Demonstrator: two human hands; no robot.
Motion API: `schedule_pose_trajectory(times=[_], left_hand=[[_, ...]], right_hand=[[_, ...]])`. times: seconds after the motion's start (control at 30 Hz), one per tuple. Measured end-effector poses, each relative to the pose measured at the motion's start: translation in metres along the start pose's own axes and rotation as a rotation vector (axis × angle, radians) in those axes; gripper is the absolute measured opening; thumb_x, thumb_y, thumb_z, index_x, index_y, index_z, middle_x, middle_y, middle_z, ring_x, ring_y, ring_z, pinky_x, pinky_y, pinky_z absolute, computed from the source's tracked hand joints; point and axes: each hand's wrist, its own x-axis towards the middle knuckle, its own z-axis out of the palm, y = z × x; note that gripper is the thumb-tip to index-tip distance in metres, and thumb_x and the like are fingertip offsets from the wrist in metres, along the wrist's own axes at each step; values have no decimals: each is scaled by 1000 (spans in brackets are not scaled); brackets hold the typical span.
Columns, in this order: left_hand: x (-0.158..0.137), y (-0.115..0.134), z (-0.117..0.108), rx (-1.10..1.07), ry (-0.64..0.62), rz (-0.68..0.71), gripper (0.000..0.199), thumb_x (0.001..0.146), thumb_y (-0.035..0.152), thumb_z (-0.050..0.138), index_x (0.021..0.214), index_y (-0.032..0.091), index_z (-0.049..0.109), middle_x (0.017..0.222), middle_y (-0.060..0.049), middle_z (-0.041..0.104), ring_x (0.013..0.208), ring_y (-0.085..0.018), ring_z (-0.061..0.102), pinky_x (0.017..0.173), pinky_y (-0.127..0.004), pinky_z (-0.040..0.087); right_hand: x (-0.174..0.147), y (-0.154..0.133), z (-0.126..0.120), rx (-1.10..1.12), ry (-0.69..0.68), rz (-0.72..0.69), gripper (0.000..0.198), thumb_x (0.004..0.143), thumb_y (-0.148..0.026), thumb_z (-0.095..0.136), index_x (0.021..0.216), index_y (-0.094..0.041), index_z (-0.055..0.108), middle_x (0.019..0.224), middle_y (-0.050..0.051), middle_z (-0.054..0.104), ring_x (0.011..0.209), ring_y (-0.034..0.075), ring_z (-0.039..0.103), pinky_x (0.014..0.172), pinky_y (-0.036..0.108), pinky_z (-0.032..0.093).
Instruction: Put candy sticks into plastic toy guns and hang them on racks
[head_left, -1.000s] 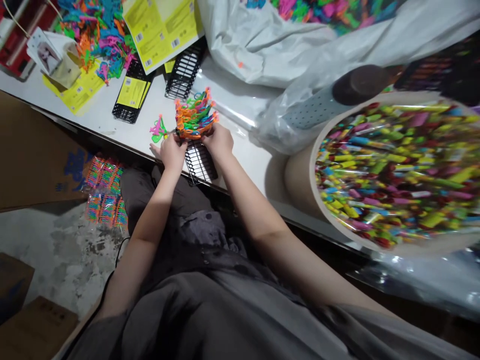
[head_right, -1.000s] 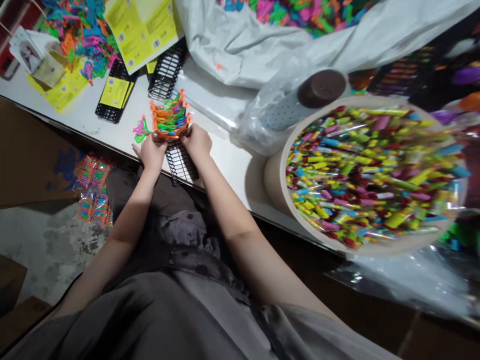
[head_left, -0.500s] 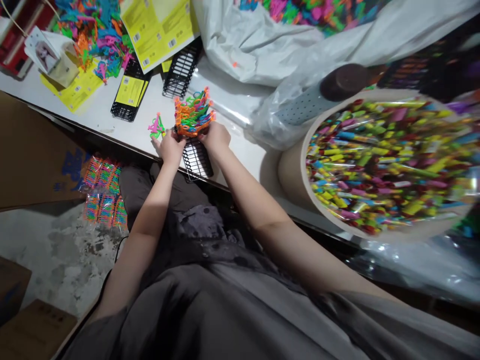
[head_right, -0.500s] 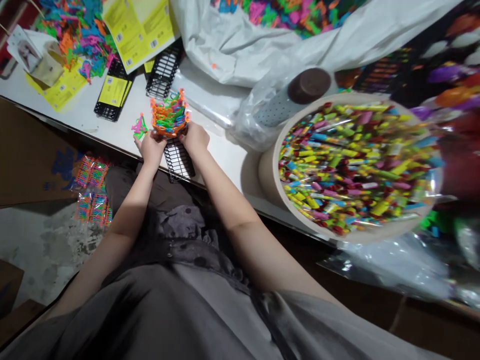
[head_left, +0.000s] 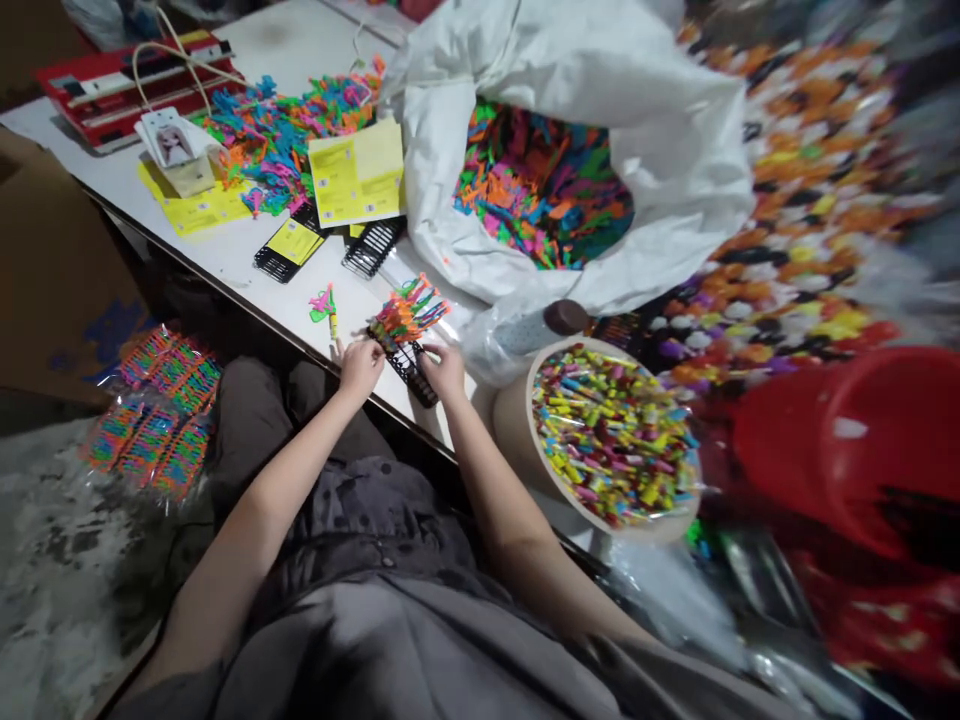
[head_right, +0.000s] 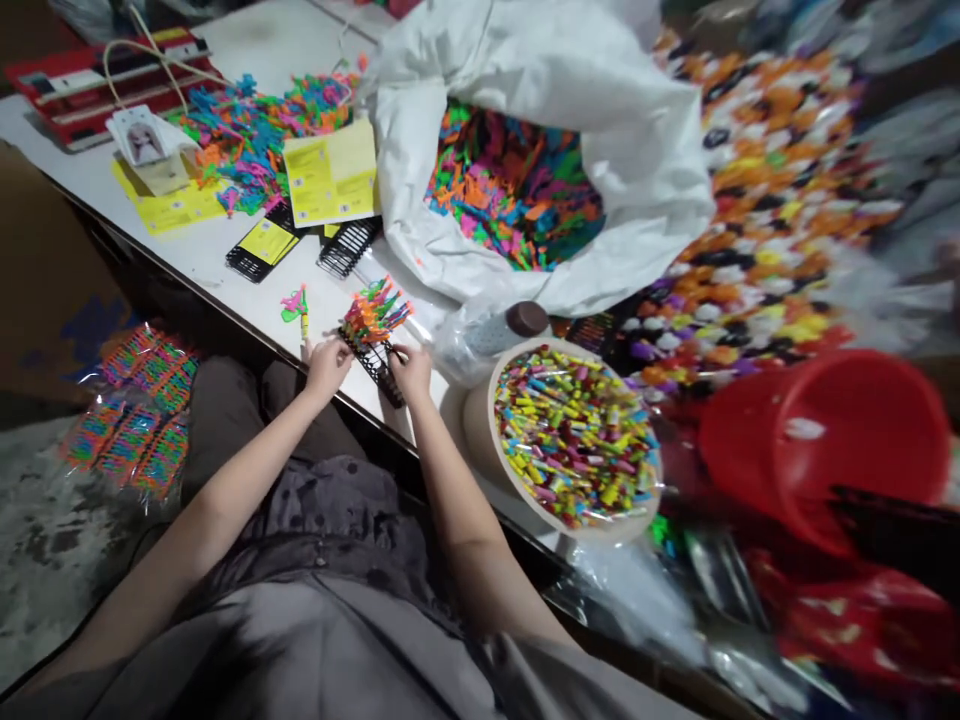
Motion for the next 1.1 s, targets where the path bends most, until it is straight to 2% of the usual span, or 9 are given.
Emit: schedule_pose_trajectory(times=[0.03,0.1,0.2,0.3,0.43,0.57,0.77,1.0,1.1], left_hand=[[-8,-10,-8,6,31,31,5,84,20,58,80,19,60,86,-1,67,99,-19,57,117,-47,5],[-21,-38,-30,35,106,1,6,85,21,56,80,20,60,89,-2,66,103,-20,55,117,-46,6],[-36,-88,-75,134,280,-143,9,85,20,53,83,21,62,96,-3,67,109,-22,51,116,-48,6],[-48,-134,-111,234,428,-280,13,86,21,50,87,21,62,98,-4,65,112,-24,49,114,-50,8],[-69,-171,-127,305,435,-385,17,85,20,46,87,21,62,100,-5,63,112,-25,48,113,-49,9],[-80,-178,-122,323,448,-407,17,85,20,45,88,21,62,102,-5,62,112,-25,47,112,-48,13],[-75,-173,-117,320,418,-373,16,84,18,45,87,21,60,101,-5,61,113,-25,46,111,-48,13],[-59,-172,-109,345,362,-345,17,82,17,43,86,21,59,99,-6,59,111,-25,45,110,-46,15],[-52,-170,-104,360,344,-323,17,81,17,43,86,21,58,99,-6,58,111,-25,45,110,-46,15]], right_hand=[[-9,3,2,-12,19,-26,33,78,-23,54,102,-8,71,102,14,69,97,25,62,95,39,44],[-22,4,9,-15,40,-69,36,77,-28,58,103,-8,71,101,15,69,97,27,61,95,40,43],[-29,-4,27,75,40,-82,39,75,-34,61,104,-9,71,98,13,70,92,24,62,89,36,45],[-26,-16,47,132,114,-2,34,77,-37,60,95,-11,71,91,10,70,83,21,62,84,31,44],[-24,-25,64,119,259,115,32,79,-41,57,84,-11,68,84,8,68,75,18,59,79,30,42],[-26,-27,67,5,325,123,26,79,-39,59,75,-13,62,77,6,65,69,17,55,79,31,41],[-24,-24,74,-46,391,115,21,78,-34,58,70,-16,51,72,4,60,71,18,55,77,32,41],[-21,-14,76,-90,341,63,20,78,-35,55,73,-16,53,72,3,61,65,17,53,84,37,39],[-20,-14,77,-131,338,52,19,79,-34,54,74,-16,52,74,4,61,70,18,54,86,38,37]])
